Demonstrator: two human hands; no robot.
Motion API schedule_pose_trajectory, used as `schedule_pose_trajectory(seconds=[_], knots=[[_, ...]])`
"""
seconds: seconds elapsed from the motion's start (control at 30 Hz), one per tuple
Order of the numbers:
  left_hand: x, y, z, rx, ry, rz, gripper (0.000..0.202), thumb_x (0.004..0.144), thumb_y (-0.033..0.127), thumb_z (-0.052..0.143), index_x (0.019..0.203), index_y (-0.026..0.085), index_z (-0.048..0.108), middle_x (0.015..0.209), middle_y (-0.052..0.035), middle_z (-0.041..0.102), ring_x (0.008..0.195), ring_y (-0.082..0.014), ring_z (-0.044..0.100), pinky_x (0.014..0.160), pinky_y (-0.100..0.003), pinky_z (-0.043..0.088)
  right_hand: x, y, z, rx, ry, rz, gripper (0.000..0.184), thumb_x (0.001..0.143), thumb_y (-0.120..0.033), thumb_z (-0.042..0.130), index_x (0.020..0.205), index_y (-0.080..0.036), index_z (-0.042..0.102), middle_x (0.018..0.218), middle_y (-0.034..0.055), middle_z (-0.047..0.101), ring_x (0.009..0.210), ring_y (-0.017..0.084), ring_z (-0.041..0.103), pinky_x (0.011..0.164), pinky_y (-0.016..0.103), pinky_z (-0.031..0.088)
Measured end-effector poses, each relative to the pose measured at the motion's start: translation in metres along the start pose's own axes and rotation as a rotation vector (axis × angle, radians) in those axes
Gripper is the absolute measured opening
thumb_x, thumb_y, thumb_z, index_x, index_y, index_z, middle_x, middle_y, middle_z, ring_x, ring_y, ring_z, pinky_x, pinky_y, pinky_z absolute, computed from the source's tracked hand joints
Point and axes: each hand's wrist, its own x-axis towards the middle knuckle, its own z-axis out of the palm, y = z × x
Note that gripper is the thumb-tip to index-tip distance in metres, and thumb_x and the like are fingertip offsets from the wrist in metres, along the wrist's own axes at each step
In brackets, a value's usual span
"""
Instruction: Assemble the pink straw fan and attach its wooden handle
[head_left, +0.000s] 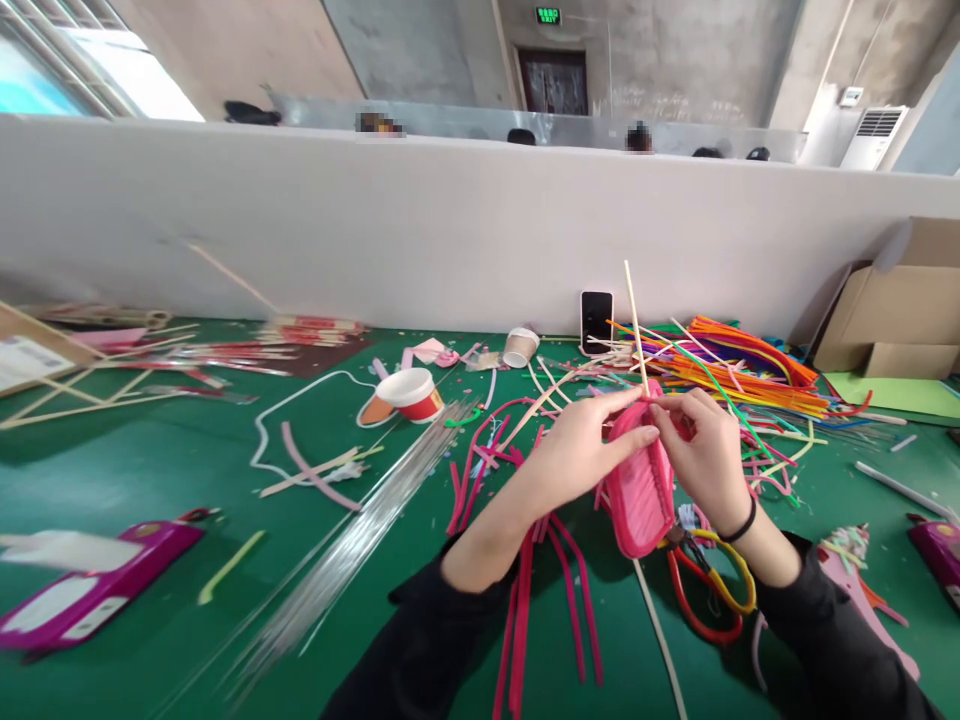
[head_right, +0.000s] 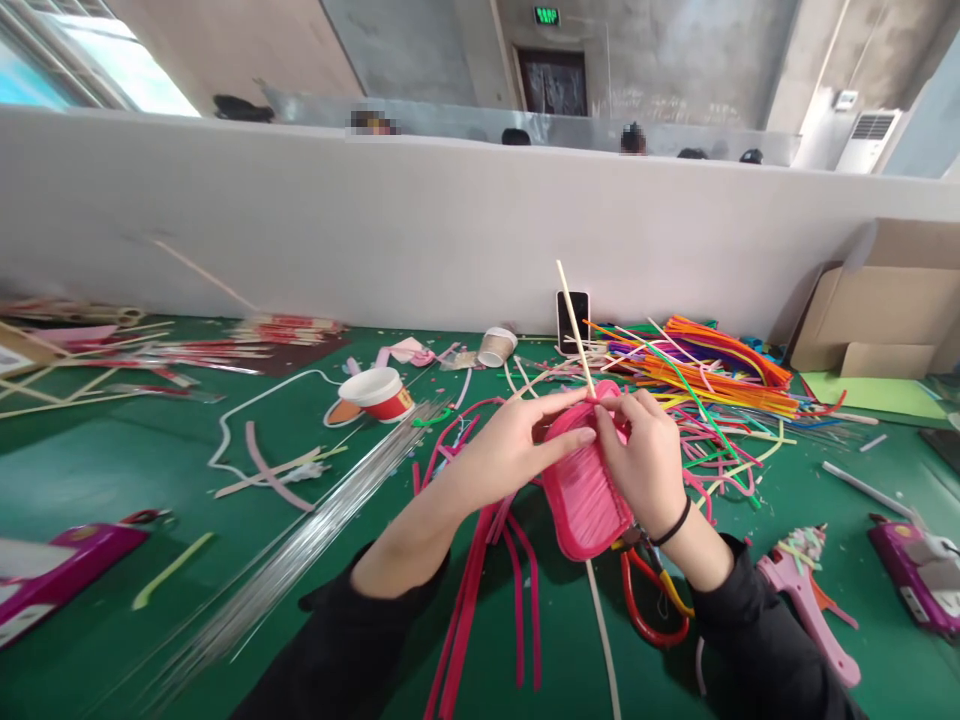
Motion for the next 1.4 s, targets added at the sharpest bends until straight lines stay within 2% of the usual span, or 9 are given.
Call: schedule_pose_trajectory(seconds=[0.1, 0.23, 0.57, 0.77, 0.87, 1.0, 1.13, 1.33, 1.4], knots=[[-0.001, 0.002, 0.005, 0.076, 0.101, 0.004, 0.028, 0.091, 0.026, 0.056, 0.113, 0.017, 0.07, 0.122, -0.0119, 0.072, 0.113, -0.029, 0.067, 0.102, -0.044, 0.05, -0.006, -0.003, -0.004, 0.042, 0.019, -0.024, 0.016, 0.09, -0.027, 0.058, 0.088, -0.019, 0.073, 0.073, 0.0021, 0.062, 0.062, 0.014, 0.054, 0.06, 0.026, 0.045], [0.007, -0.004, 0.007, -0.074, 0.061, 0.009, 0.023, 0.09, 0.025, 0.056, 0.104, 0.016, 0.071, 0.113, -0.011, 0.075, 0.107, -0.0258, 0.07, 0.099, -0.041, 0.052, -0.007, -0.001, -0.012, 0.106, -0.048, -0.037, 0.014, 0.088, -0.023, 0.062, 0.091, -0.019, 0.075, 0.073, 0.0007, 0.063, 0.058, 0.012, 0.052, 0.057, 0.025, 0.043], [0.009, -0.004, 0.011, -0.183, 0.09, -0.039, 0.019, 0.081, 0.029, 0.071, 0.095, 0.015, 0.07, 0.102, -0.0079, 0.075, 0.1, -0.0242, 0.07, 0.096, -0.038, 0.054, 0.0, 0.002, -0.018, 0.126, -0.093, 0.039, 0.008, 0.083, -0.023, 0.068, 0.079, -0.019, 0.073, 0.071, 0.0006, 0.069, 0.055, 0.011, 0.053, 0.054, 0.024, 0.041], [0.01, -0.005, 0.014, -0.205, 0.043, 0.028, 0.015, 0.082, 0.029, 0.07, 0.09, 0.015, 0.07, 0.098, -0.0064, 0.075, 0.095, -0.0217, 0.07, 0.093, -0.035, 0.054, 0.015, -0.001, -0.042, -0.01, -0.249, -0.056, 0.005, 0.082, -0.023, 0.073, 0.08, -0.02, 0.071, 0.072, -0.0006, 0.072, 0.059, 0.012, 0.059, 0.057, 0.024, 0.043], [0.009, -0.005, 0.017, -0.161, 0.076, 0.053, 0.014, 0.084, 0.027, 0.068, 0.091, 0.016, 0.07, 0.097, -0.0061, 0.076, 0.094, -0.0215, 0.07, 0.093, -0.036, 0.053, 0.025, -0.005, -0.053, -0.168, -0.308, -0.135, 0.005, 0.08, -0.019, 0.075, 0.081, -0.019, 0.07, 0.074, -0.0006, 0.071, 0.063, 0.013, 0.06, 0.059, 0.024, 0.042], [0.008, -0.006, 0.021, -0.141, 0.101, 0.083, 0.014, 0.085, 0.026, 0.065, 0.094, 0.016, 0.069, 0.099, -0.0064, 0.076, 0.096, -0.0216, 0.07, 0.095, -0.037, 0.052, 0.04, -0.012, -0.061, -0.346, -0.41, -0.231, 0.011, 0.081, -0.011, 0.069, 0.084, -0.02, 0.072, 0.083, 0.0007, 0.072, 0.074, 0.015, 0.064, 0.065, 0.026, 0.044], [0.008, -0.008, 0.023, -0.173, 0.092, 0.084, 0.016, 0.085, 0.026, 0.066, 0.098, 0.016, 0.067, 0.1, -0.0072, 0.074, 0.098, -0.0218, 0.07, 0.095, -0.037, 0.052, 0.053, -0.021, -0.068, -0.483, -0.479, -0.311, 0.015, 0.083, -0.012, 0.066, 0.091, -0.021, 0.076, 0.093, 0.0037, 0.072, 0.082, 0.018, 0.066, 0.067, 0.028, 0.044], [0.006, -0.007, 0.021, -0.33, 0.083, 0.099, 0.033, 0.079, 0.019, 0.071, 0.108, 0.019, 0.054, 0.111, -0.0055, 0.066, 0.093, -0.0176, 0.071, 0.089, -0.033, 0.055, 0.068, -0.026, -0.074, -0.463, -0.657, -0.4, 0.019, 0.086, -0.013, 0.063, 0.087, -0.024, 0.079, 0.089, 0.0022, 0.069, 0.074, 0.013, 0.062, 0.067, 0.027, 0.044], [0.005, -0.006, 0.019, -0.376, 0.035, 0.101, 0.035, 0.079, 0.018, 0.072, 0.107, 0.02, 0.052, 0.108, -0.0045, 0.065, 0.091, -0.0164, 0.07, 0.088, -0.032, 0.055, 0.074, -0.026, -0.076, -0.394, -0.74, -0.429, 0.019, 0.085, -0.012, 0.064, 0.087, -0.023, 0.079, 0.087, 0.0018, 0.069, 0.072, 0.012, 0.06, 0.066, 0.026, 0.044]])
